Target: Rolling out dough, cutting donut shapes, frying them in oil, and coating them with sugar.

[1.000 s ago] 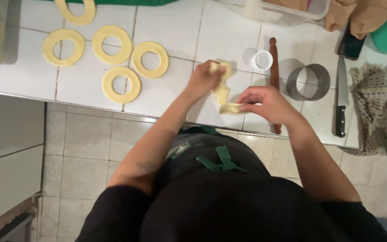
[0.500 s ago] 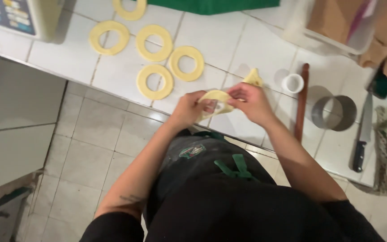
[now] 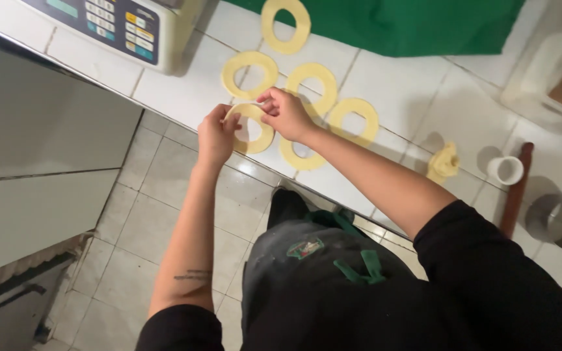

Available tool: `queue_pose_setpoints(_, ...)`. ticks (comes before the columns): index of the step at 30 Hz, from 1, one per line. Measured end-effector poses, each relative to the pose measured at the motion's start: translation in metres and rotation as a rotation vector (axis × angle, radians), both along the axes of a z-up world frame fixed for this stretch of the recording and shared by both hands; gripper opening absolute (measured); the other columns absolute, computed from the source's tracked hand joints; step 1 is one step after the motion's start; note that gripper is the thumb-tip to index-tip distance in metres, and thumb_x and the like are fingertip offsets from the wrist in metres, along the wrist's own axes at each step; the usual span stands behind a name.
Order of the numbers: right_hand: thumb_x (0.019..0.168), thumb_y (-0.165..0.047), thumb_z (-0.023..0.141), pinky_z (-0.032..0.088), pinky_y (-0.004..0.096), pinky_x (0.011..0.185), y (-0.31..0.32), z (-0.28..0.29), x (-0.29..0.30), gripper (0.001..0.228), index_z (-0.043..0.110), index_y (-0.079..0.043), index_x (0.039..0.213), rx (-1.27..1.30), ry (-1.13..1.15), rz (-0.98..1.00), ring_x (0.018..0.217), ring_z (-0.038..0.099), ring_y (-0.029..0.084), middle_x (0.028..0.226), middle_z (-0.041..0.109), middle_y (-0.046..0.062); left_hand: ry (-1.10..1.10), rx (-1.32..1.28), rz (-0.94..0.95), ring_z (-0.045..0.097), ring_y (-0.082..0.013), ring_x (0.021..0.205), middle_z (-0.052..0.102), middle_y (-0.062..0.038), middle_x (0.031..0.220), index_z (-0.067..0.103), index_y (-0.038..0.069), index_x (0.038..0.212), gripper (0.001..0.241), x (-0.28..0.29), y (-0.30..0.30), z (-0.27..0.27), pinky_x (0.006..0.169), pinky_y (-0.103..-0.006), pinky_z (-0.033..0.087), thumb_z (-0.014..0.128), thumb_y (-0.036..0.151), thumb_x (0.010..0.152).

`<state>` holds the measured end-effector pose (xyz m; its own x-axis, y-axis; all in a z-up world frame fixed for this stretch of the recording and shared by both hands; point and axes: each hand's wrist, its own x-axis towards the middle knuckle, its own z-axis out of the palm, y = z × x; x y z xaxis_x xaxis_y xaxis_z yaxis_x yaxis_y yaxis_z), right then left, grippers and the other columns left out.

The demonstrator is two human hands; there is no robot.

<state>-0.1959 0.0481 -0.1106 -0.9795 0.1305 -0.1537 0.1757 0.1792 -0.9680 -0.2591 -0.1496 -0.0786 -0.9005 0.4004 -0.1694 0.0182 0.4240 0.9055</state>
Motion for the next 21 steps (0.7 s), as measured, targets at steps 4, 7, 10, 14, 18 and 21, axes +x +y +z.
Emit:
queue_pose_setpoints(4,0.087,0.003,0.07,0.061,0.029,0.08,-0.007,0.034,-0.002,0.036,0.061,-0.003,0.121,0.151,0.06,0.053,0.098,0.073,0.015,0.11,0.074,0.008,0.35,-0.181,0.049,0.069,-0.0322,0.081,0.07,-0.016,0.091,0.076,0.007,0.104,0.014,-0.007,-0.009,-0.018,0.074,-0.0413,0.055,0.076,0.013,0.092)
queue_pose_setpoints(7,0.087,0.001,0.078,0.058,0.033,0.085,0.002,0.062,0.023,0.035,0.063,-0.002,0.119,0.434,0.172,0.033,0.101,0.071,0.022,0.116,0.071,0.012,0.367,-0.321,0.108,0.067,-0.0344,0.086,0.07,-0.013,0.093,0.074,0.008,0.106,0.017,0.001,-0.012,-0.014,0.077,-0.0438,0.053,0.076,0.017,0.092)
queue_pose_setpoints(10,0.091,-0.001,0.075,0.061,0.03,0.084,0.026,0.073,0.062,0.033,0.063,-0.003,0.122,0.253,0.043,-0.025,0.102,0.071,0.017,0.118,0.071,0.01,0.391,-0.27,0.17,0.068,-0.0308,0.083,0.07,-0.014,0.097,0.073,0.007,0.106,0.017,0.003,-0.017,-0.018,0.074,-0.0408,0.054,0.076,0.011,0.09)
queue_pose_setpoints(14,0.095,-0.001,0.072,0.06,0.028,0.09,0.066,0.069,0.135,0.029,0.062,0.0,0.122,0.16,0.0,-0.202,0.103,0.072,0.013,0.115,0.072,0.008,0.179,-0.048,0.265,0.072,-0.0215,0.081,0.071,-0.009,0.095,0.067,0.007,0.115,0.026,0.0,-0.019,-0.015,0.074,-0.035,0.057,0.074,0.004,0.09)
queue_pose_setpoints(18,0.097,-0.001,0.071,0.057,0.027,0.09,0.097,0.083,0.208,0.024,0.063,-0.001,0.12,0.233,-0.063,-0.377,0.102,0.071,0.012,0.111,0.074,0.007,0.161,-0.026,0.289,0.071,-0.0215,0.084,0.071,-0.008,0.102,0.062,0.004,0.118,0.03,-0.002,-0.019,-0.001,0.072,-0.035,0.057,0.072,0.005,0.09)
queue_pose_setpoints(21,0.097,-0.005,0.072,0.057,0.029,0.09,0.116,0.087,0.255,0.025,0.065,-0.001,0.121,0.264,-0.104,-0.513,0.099,0.07,0.016,0.114,0.073,0.009,0.632,-0.273,0.16,0.068,-0.0284,0.095,0.071,-0.013,0.106,0.068,0.003,0.116,0.022,-0.002,-0.025,-0.019,0.08,-0.0402,0.055,0.073,0.005,0.095)
